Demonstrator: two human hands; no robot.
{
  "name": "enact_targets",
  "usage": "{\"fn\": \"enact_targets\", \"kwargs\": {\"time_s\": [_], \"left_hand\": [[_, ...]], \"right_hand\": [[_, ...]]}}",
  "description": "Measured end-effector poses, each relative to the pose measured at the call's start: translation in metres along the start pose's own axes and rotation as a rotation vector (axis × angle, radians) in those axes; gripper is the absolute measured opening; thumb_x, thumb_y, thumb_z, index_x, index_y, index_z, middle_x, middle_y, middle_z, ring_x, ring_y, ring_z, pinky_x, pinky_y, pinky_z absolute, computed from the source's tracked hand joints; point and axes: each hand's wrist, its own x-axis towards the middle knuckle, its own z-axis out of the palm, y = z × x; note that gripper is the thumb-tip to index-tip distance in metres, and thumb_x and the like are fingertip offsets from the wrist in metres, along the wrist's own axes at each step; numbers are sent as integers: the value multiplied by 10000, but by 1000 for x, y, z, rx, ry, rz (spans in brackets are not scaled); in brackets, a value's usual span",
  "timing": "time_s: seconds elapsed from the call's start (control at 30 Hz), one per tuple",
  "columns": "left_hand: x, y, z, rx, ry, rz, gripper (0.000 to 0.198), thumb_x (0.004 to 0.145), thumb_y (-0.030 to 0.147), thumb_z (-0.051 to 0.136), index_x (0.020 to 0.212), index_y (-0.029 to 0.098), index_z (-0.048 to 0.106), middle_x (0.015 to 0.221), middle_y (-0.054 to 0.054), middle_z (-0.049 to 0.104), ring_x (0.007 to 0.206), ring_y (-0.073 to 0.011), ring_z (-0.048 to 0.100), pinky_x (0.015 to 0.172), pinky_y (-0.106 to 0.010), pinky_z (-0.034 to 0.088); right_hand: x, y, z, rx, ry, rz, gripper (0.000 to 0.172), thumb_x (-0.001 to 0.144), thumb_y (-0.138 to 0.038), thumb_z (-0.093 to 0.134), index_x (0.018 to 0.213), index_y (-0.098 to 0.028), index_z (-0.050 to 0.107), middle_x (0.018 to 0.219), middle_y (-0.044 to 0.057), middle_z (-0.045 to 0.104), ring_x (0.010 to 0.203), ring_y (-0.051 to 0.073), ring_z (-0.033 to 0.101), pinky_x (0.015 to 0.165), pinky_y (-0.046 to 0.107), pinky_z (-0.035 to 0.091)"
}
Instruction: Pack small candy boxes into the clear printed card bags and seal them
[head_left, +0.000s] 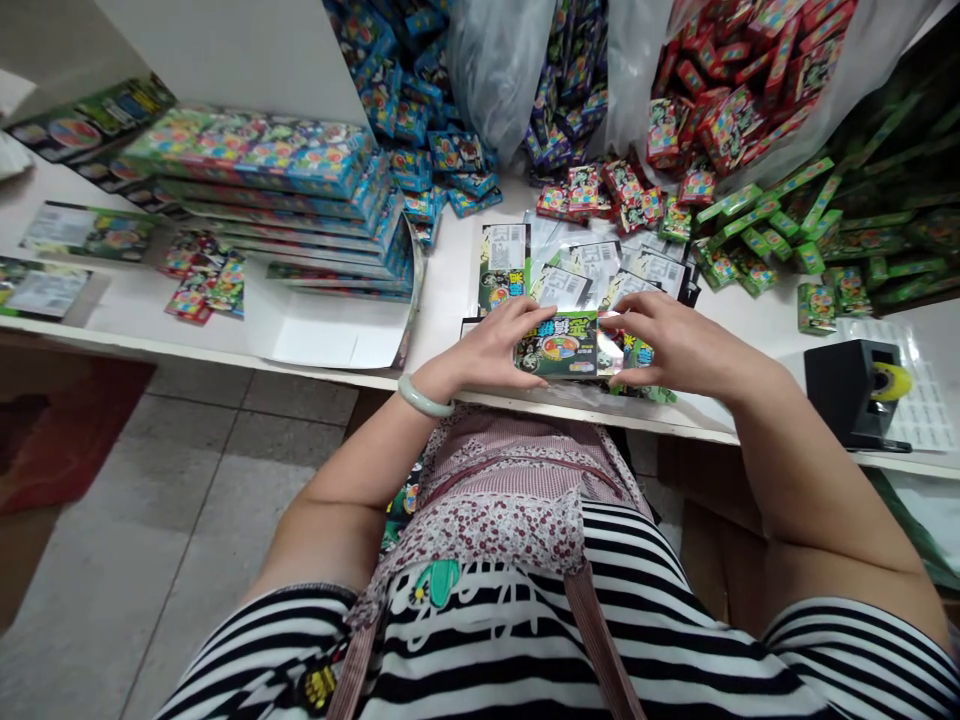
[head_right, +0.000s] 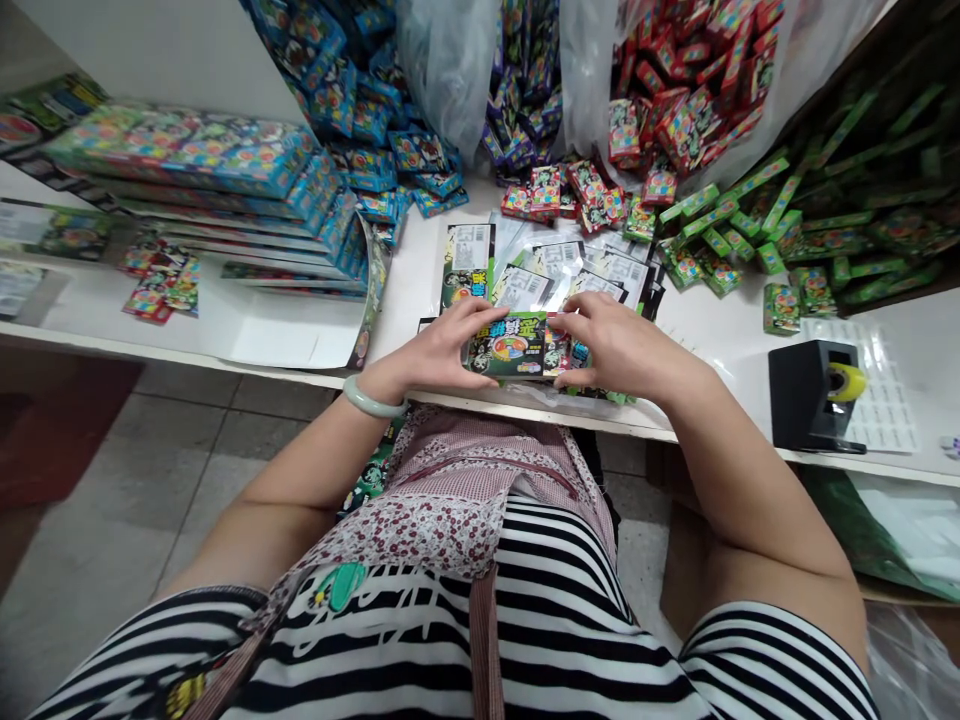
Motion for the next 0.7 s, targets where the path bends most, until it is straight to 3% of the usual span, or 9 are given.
{"fn": "enact_targets", "kwargs": {"time_s": [0.13, 0.23, 0.3, 0.43, 0.57, 0.7], "left_hand": [[1, -2, 5, 7, 75, -21, 1014, 690, 605, 802, 1521, 224, 364, 1342, -155, 483, 1248, -358, 493, 1077, -577, 445], [-1, -6, 6, 46, 161, -57, 1025, 680, 587, 813, 1517, 198, 365, 1320, -161, 488, 1241, -361, 496, 1070, -574, 451], [-2, -9, 6, 72, 196, -73, 1019, 681, 576, 814, 1511, 188, 370, 1307, -162, 489, 1234, -361, 500, 1065, -575, 457], [-4, -13, 4, 74, 214, -76, 1002, 702, 583, 799, 1513, 194, 357, 1310, -163, 482, 1228, -353, 509, 1049, -570, 479], [-5, -16, 4, 80, 233, -86, 1038, 688, 560, 814, 1535, 220, 321, 1297, -153, 489, 1223, -357, 510, 1042, -583, 484], [-6, -19, 2, 82, 236, -81, 1042, 694, 583, 806, 1539, 226, 313, 1317, -157, 486, 1236, -361, 506, 1054, -583, 477]], "right_hand": [[1, -3, 12, 154, 187, 2, 706, 771, -520, 789, 1370, -233, 550, 1391, 149, 543, 1314, 345, 515, 1072, 542, 478], [2, -6, 23, 196, 334, 44, 532, 890, -463, 675, 1352, -236, 540, 1278, 140, 638, 1255, 319, 575, 1068, 561, 468], [4, -5, 30, 195, 346, 72, 402, 949, -396, 590, 1325, -258, 556, 1213, 109, 701, 1313, 334, 548, 1126, 641, 369], [12, 2, 38, 255, 372, 140, 385, 984, -372, 509, 1357, -285, 534, 1195, 64, 746, 1450, 335, 423, 1171, 731, 186], [23, 6, 39, 209, 377, 138, 390, 973, -372, 513, 1351, -280, 549, 1210, 68, 744, 1380, 325, 505, 1180, 712, 171], [32, 1, 38, 156, 448, 124, 403, 969, -355, 507, 1362, -268, 542, 1186, 87, 743, 1250, 312, 581, 1118, 632, 332]]}}
